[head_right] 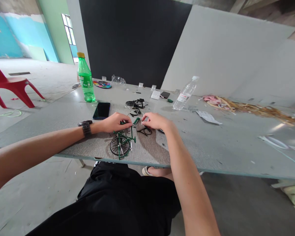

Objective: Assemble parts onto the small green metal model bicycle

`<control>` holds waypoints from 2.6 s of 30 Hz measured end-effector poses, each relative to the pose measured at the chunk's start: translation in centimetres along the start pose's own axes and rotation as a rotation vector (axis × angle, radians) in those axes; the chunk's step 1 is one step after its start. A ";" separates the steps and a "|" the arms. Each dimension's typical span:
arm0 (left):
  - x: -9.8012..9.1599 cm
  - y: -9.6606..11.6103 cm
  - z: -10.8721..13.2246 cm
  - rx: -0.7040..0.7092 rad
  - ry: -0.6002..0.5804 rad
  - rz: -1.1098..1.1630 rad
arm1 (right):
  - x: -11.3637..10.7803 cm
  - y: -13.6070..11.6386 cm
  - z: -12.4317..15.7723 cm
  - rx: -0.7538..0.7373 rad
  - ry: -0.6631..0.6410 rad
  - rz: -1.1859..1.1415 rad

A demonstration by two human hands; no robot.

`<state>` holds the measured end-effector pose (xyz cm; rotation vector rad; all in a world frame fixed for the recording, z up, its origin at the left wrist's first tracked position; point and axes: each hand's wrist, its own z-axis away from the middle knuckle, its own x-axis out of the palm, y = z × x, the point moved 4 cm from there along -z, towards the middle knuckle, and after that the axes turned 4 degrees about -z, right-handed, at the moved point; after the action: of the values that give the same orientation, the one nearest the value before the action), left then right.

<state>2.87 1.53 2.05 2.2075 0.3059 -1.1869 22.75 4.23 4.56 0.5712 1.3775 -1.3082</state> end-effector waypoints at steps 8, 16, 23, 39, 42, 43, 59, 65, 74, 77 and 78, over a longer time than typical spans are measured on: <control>0.0 0.0 0.0 0.000 0.000 -0.004 | 0.1 0.3 -0.3 -0.015 0.023 0.016; 0.0 0.1 0.0 0.011 0.002 0.008 | -0.3 0.6 -0.5 -0.013 0.078 0.050; 0.2 -0.1 -0.1 0.008 0.003 -0.002 | -0.4 1.7 -1.2 -0.064 0.169 0.091; 0.2 -0.1 -0.1 0.009 0.003 0.014 | -0.2 1.4 -0.8 -0.012 0.141 0.003; 0.2 -0.2 -0.1 0.010 0.004 0.013 | -0.2 1.3 -0.7 -0.010 0.122 0.037; 0.2 -0.2 -0.1 0.012 0.005 0.014 | -0.2 1.3 -0.7 -0.010 0.111 0.055; 0.2 -0.1 0.0 0.028 0.001 -0.010 | -0.1 2.3 -1.1 -0.023 0.062 0.124; 0.3 -0.1 0.0 0.028 -0.029 -0.032 | -0.1 1.8 -0.8 -0.032 0.055 0.138; 0.4 -0.2 0.1 0.046 -0.046 -0.053 | -0.1 1.6 -0.6 -0.035 0.053 0.136; 0.4 -0.2 0.0 0.050 -0.050 -0.051 | -0.1 1.3 -0.5 -0.038 0.047 0.136; 0.4 -0.2 0.0 0.050 -0.053 -0.052 | -0.1 1.2 -0.4 -0.036 0.045 0.137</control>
<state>3.00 1.66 1.59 2.2187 0.3173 -1.2916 23.69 4.98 4.07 0.6620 1.3719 -1.1644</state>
